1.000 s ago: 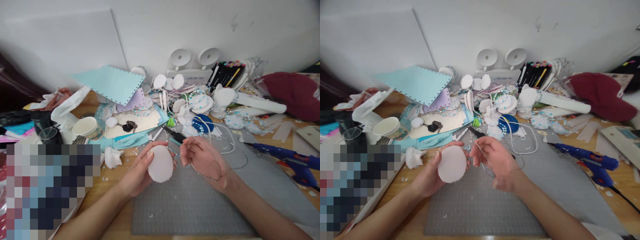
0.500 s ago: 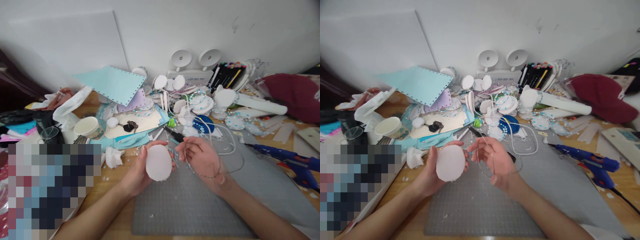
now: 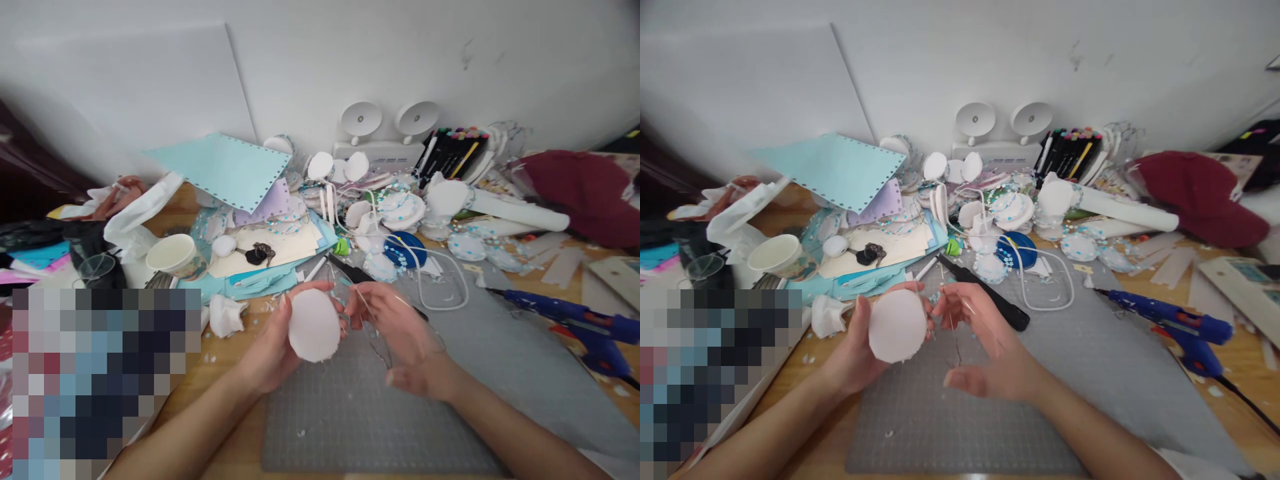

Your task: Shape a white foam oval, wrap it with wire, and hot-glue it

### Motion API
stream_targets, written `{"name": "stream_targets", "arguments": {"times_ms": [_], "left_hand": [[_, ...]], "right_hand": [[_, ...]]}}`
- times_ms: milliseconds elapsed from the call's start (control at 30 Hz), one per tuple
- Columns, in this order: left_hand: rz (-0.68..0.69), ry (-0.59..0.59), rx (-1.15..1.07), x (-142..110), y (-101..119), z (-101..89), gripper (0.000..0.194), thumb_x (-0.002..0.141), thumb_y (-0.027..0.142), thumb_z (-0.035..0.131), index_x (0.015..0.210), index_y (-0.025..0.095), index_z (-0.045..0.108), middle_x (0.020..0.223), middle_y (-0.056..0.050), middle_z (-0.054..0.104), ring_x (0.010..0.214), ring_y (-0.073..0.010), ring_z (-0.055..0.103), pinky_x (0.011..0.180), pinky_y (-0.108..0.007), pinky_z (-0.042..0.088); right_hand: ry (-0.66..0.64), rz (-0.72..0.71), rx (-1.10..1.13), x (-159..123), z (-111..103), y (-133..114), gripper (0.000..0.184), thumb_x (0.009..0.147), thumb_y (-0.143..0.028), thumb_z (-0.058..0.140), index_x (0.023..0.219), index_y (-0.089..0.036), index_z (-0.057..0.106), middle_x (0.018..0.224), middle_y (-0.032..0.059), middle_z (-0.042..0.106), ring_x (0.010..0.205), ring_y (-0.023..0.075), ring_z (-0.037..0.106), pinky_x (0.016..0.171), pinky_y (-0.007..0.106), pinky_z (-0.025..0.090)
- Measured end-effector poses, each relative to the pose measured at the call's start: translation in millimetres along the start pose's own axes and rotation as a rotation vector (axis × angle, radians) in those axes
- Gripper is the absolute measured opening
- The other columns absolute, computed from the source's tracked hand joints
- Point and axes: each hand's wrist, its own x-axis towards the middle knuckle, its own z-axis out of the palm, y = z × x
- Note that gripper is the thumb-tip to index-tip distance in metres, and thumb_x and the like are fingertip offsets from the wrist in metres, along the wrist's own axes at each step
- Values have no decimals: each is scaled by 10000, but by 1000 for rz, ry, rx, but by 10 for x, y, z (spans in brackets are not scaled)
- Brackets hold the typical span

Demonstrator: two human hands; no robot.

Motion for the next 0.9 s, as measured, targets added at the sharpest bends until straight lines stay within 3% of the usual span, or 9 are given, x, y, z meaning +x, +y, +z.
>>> {"name": "stream_targets", "arguments": {"times_ms": [367, 633, 900], "left_hand": [[68, -35, 99, -8, 10, 17, 577, 757, 643, 554, 1132, 206, 578, 932, -79, 663, 807, -206, 644, 671, -258, 502], [100, -73, 163, -5, -7, -20, 634, 700, 663, 598, 1150, 219, 556, 1026, -94, 634, 861, -231, 636, 685, -270, 492], [124, -29, 107, -10, 26, -23, 559, 720, 601, 641, 1133, 235, 547, 1079, -97, 622, 884, -246, 633, 685, -292, 505]], "right_hand": [[-113, 52, -280, 24, 20, -112, 790, 621, -327, 808, 1280, -274, 375, 1054, 35, 484, 935, 191, 465, 839, 319, 408], [-94, 93, -512, 20, 2, -97, 869, 604, -365, 822, 1312, -278, 326, 1108, 58, 470, 929, 204, 491, 850, 352, 436], [10, -61, -360, 0, 18, -77, 813, 632, -287, 802, 1300, -288, 337, 1123, 66, 481, 987, 218, 502, 885, 366, 431]]}}
